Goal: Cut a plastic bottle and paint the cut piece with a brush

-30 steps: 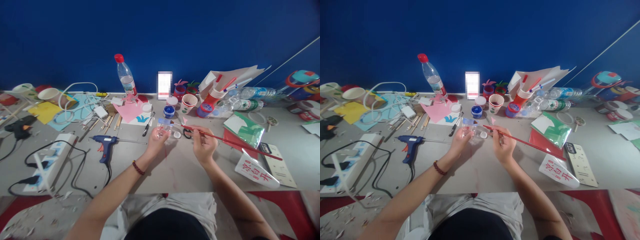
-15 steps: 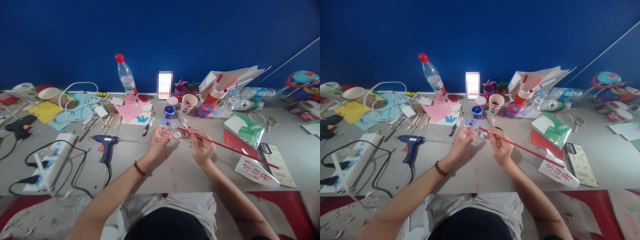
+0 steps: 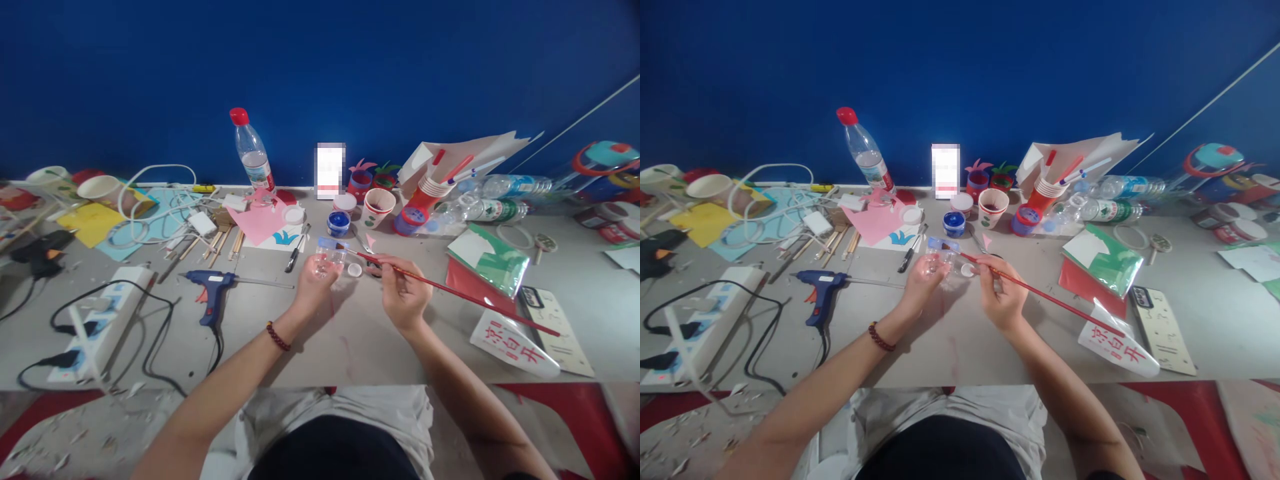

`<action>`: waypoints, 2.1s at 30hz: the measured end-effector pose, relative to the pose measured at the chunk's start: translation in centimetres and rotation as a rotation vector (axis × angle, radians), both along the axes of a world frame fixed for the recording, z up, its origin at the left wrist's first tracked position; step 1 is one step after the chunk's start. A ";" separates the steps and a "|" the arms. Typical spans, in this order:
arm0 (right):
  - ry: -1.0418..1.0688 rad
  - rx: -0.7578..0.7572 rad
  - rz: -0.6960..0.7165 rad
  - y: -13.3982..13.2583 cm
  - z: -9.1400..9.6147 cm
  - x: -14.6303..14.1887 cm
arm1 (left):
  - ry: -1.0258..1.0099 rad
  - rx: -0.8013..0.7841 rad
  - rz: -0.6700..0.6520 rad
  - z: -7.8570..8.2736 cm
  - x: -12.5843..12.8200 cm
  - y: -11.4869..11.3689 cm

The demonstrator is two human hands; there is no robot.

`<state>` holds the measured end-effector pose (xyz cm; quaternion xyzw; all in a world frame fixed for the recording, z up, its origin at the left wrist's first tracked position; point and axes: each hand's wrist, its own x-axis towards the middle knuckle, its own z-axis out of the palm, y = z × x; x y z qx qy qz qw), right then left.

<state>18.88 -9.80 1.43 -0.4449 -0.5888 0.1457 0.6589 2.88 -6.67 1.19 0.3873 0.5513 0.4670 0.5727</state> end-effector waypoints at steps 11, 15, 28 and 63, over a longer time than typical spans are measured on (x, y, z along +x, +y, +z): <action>0.052 0.039 -0.020 0.0 -0.3 0.2 | -0.015 -0.019 0.027 -0.1 -0.1 0.4; 0.033 0.021 0.077 -0.2 -0.8 -0.1 | 0.013 -0.003 0.024 -0.1 0.1 0.2; -0.167 0.078 -0.023 -0.2 0.0 -0.4 | 0.007 0.010 0.011 -0.2 0.0 0.0; -0.084 0.023 0.027 0.0 -0.9 0.3 | 0.062 0.067 0.039 -0.7 0.1 -0.3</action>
